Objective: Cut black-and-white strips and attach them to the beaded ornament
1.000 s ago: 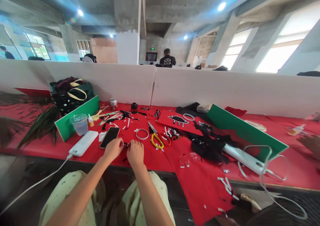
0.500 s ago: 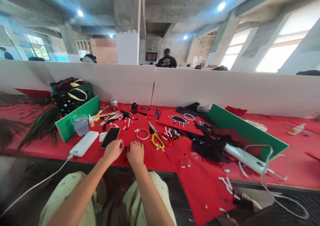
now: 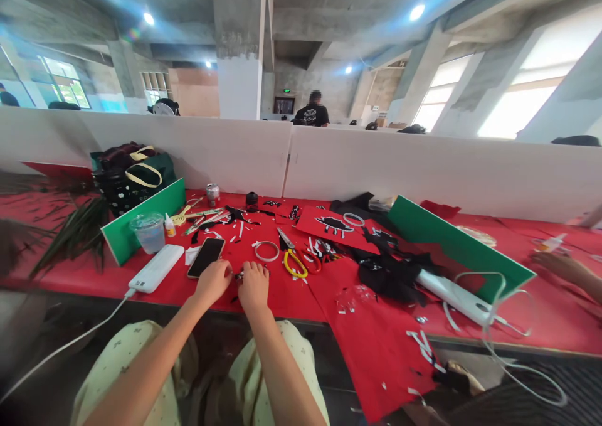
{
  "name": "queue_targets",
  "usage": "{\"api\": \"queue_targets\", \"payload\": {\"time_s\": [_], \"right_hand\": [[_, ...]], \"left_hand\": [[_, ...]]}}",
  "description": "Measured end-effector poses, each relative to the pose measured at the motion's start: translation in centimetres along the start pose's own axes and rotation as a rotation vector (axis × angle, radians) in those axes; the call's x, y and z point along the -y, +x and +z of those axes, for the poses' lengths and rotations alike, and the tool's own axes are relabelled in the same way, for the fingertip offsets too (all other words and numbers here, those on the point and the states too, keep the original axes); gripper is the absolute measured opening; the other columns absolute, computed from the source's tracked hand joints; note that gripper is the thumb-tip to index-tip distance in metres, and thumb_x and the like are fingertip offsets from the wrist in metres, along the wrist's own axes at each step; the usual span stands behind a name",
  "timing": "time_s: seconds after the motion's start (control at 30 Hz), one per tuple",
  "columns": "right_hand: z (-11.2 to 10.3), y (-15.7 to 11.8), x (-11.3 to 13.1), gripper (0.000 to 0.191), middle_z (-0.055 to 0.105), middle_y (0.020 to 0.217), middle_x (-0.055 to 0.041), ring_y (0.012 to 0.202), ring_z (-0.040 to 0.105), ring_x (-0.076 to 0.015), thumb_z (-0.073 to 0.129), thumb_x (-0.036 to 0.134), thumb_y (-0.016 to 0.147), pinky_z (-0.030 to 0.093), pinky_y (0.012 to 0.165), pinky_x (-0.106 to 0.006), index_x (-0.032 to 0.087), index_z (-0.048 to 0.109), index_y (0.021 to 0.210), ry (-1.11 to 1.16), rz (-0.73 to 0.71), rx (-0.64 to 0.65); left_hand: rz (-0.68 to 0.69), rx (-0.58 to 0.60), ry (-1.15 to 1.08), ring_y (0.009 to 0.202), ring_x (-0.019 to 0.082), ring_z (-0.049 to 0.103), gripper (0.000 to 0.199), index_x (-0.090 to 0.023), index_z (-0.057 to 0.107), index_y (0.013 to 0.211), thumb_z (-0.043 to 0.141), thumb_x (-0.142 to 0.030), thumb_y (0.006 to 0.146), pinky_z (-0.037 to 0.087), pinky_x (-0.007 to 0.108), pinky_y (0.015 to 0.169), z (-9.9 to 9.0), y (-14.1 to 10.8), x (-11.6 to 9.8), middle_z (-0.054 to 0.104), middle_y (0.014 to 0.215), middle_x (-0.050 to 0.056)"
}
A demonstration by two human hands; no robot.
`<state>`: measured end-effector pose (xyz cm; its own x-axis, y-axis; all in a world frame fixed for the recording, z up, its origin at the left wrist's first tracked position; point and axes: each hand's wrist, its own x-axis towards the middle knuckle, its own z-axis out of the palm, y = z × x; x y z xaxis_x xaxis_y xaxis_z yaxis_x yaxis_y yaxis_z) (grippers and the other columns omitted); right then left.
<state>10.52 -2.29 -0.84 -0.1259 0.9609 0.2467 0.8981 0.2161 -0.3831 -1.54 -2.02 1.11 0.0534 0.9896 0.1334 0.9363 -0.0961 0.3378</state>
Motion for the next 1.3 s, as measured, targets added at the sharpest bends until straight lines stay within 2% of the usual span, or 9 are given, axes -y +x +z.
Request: {"api": "queue_targets", "payload": {"time_s": [0.13, 0.23, 0.33, 0.57, 0.73, 0.93, 1.03, 1.13, 1.3], "right_hand": [[-0.3, 0.0, 0.1, 0.031, 0.063, 0.103, -0.0068, 0.102, 0.053, -0.0198, 0.049, 0.008, 0.077, 0.035, 0.087, -0.030, 0.019, 0.056, 0.105, 0.112, -0.093, -0.055], [-0.5, 0.1, 0.2, 0.030, 0.065, 0.097, -0.0058, 0.096, 0.055, -0.0186, 0.045, 0.005, 0.077, 0.038, 0.086, -0.029, 0.019, 0.059, 0.099, 0.235, -0.163, -0.110], [-0.6, 0.2, 0.1, 0.030, 0.066, 0.097, -0.0054, 0.094, 0.057, -0.0181, 0.044, 0.006, 0.078, 0.041, 0.086, -0.028, 0.019, 0.061, 0.098, 0.389, -0.134, -0.179], [-0.8, 0.6, -1.3, 0.022, 0.071, 0.089, -0.0008, 0.085, 0.065, -0.0145, 0.048, 0.016, 0.081, 0.047, 0.078, -0.024, 0.022, 0.067, 0.093, 0.578, -0.046, -0.119], [-1.0, 1.1, -1.8, 0.020, 0.073, 0.089, -0.0016, 0.086, 0.066, -0.0158, 0.052, 0.018, 0.081, 0.048, 0.078, -0.024, 0.022, 0.069, 0.090, 0.599, -0.033, -0.053], [-1.2, 1.3, -2.5, 0.019, 0.072, 0.084, -0.0030, 0.079, 0.065, -0.0155, 0.054, 0.016, 0.080, 0.046, 0.073, -0.023, 0.019, 0.070, 0.088, 0.600, -0.162, 0.003], [-1.1, 1.3, -2.8, 0.017, 0.071, 0.081, -0.0029, 0.076, 0.065, -0.0150, 0.055, 0.015, 0.080, 0.045, 0.070, -0.022, 0.019, 0.069, 0.087, 0.533, -0.144, 0.022], [-0.9, 1.2, -3.0, 0.013, 0.071, 0.081, -0.0034, 0.076, 0.064, -0.0152, 0.058, 0.014, 0.079, 0.044, 0.070, -0.022, 0.019, 0.069, 0.086, 0.440, -0.092, 0.020], [-0.8, 1.1, -3.0, 0.012, 0.072, 0.081, -0.0036, 0.077, 0.065, -0.0148, 0.060, 0.013, 0.078, 0.044, 0.071, -0.021, 0.018, 0.069, 0.084, 0.450, -0.033, 0.030]], "left_hand": [[0.004, -0.104, -0.277, 0.091, 0.019, 0.060, 0.009, -0.015, 0.063, 0.082, 0.055, -0.014, 0.079, 0.043, 0.028, 0.083, 0.9, 0.9, 0.6, 0.065, 0.096, 0.009], [-0.042, -0.019, -0.606, 0.081, 0.019, 0.063, 0.011, -0.014, 0.065, 0.079, 0.058, -0.021, 0.077, 0.046, 0.028, 0.076, 1.4, 1.6, 1.0, 0.068, 0.082, 0.007], [-0.069, 0.070, -0.910, 0.079, 0.021, 0.064, 0.023, -0.012, 0.068, 0.079, 0.060, -0.033, 0.074, 0.047, 0.028, 0.073, 1.1, 1.9, 1.3, 0.069, 0.076, 0.007], [-0.117, 0.157, -1.036, 0.084, 0.023, 0.064, 0.031, -0.011, 0.071, 0.079, 0.069, -0.038, 0.064, 0.046, 0.029, 0.076, 0.2, 1.8, 1.3, 0.072, 0.078, 0.007], [-0.111, 0.153, -0.982, 0.080, 0.022, 0.064, 0.024, -0.012, 0.071, 0.073, 0.065, -0.033, 0.064, 0.045, 0.029, 0.075, 0.6, 2.0, 1.4, 0.071, 0.072, 0.007], [-0.054, 0.183, -0.856, 0.075, 0.022, 0.063, 0.024, -0.011, 0.072, 0.075, 0.060, -0.031, 0.070, 0.044, 0.028, 0.071, 0.5, 1.9, 1.5, 0.071, 0.072, 0.007], [0.014, 0.157, -0.598, 0.081, 0.022, 0.063, 0.020, -0.013, 0.072, 0.079, 0.057, -0.026, 0.076, 0.044, 0.028, 0.076, 0.3, 1.6, 1.2, 0.071, 0.081, 0.008], [0.044, 0.030, -0.219, 0.098, 0.023, 0.058, 0.020, -0.015, 0.069, 0.094, 0.056, -0.018, 0.079, 0.041, 0.030, 0.089, 0.2, 0.9, 0.9, 0.067, 0.102, 0.010], [-0.107, -0.127, 0.199, 0.114, 0.031, 0.046, 0.045, -0.013, 0.050, 0.127, 0.051, -0.025, 0.084, 0.039, 0.039, 0.092, 0.3, 1.2, 1.6, 0.055, 0.120, 0.016]]}}
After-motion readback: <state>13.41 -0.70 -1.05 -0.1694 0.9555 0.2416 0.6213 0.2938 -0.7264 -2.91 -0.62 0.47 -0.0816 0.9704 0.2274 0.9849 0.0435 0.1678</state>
